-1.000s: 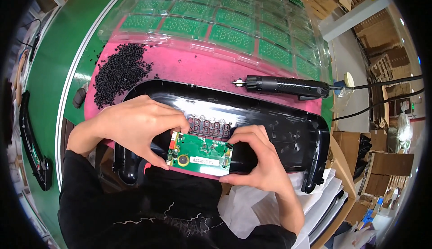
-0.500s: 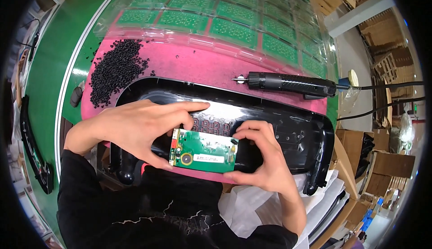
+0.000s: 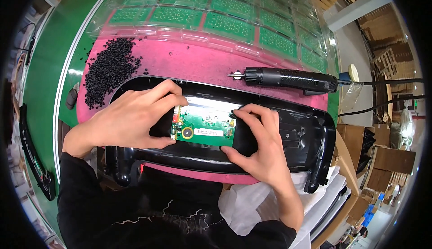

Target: Installing circuit boards into plastic housings and securing them with an electric screwdriver at an assembly station.

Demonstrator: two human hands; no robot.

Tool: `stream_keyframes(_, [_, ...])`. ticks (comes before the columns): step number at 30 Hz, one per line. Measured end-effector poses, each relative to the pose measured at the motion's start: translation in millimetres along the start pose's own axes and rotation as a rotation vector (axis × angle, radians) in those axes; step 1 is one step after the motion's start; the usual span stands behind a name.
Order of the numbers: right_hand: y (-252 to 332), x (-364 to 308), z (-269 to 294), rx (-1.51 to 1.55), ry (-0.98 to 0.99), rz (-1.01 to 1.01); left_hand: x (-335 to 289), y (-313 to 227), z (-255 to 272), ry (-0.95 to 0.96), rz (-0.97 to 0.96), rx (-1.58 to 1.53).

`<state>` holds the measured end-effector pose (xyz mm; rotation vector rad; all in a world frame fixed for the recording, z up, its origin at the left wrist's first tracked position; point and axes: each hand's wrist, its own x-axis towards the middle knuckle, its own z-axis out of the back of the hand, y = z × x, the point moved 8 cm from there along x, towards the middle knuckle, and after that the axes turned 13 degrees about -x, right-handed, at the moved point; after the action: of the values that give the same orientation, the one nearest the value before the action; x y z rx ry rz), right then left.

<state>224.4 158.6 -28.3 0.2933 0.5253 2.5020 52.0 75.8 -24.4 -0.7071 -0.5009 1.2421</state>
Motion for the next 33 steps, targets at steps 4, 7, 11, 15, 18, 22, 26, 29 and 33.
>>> stream_keyframes(4, [0, 0, -1, -0.012, -0.003, -0.004, 0, 1, -1, -0.015, -0.017, 0.012])
stream_keyframes(7, [1, 0, -2, -0.020, -0.004, -0.009, -1, 2, -1, -0.015, -0.028, 0.017])
stream_keyframes(11, [3, 2, -3, -0.023, 0.003, -0.002, -4, 4, -3, -0.023, -0.045, 0.041])
stream_keyframes(15, [1, 0, -2, -0.050, -0.001, -0.028, -3, 4, -2, 0.003, -0.054, 0.028])
stream_keyframes(18, [2, 1, -3, -0.048, 0.002, -0.038, -5, 5, -1, -0.020, -0.086, 0.006])
stream_keyframes(22, [10, 3, -4, -0.080, 0.015, 0.002, -10, 5, 0, -0.006, -0.056, -0.012])
stream_keyframes(26, [-16, -8, 4, 0.232, -0.088, -0.086, -17, 2, 24, -0.157, -0.137, -0.116])
stream_keyframes(29, [-65, -35, 66, 0.314, -0.637, -0.442, -17, 21, 68, -0.442, -0.150, 0.014])
stream_keyframes(33, [-188, -48, 111, 0.812, -0.842, -0.549, -26, 56, 83, -0.373, 0.116, 0.280])
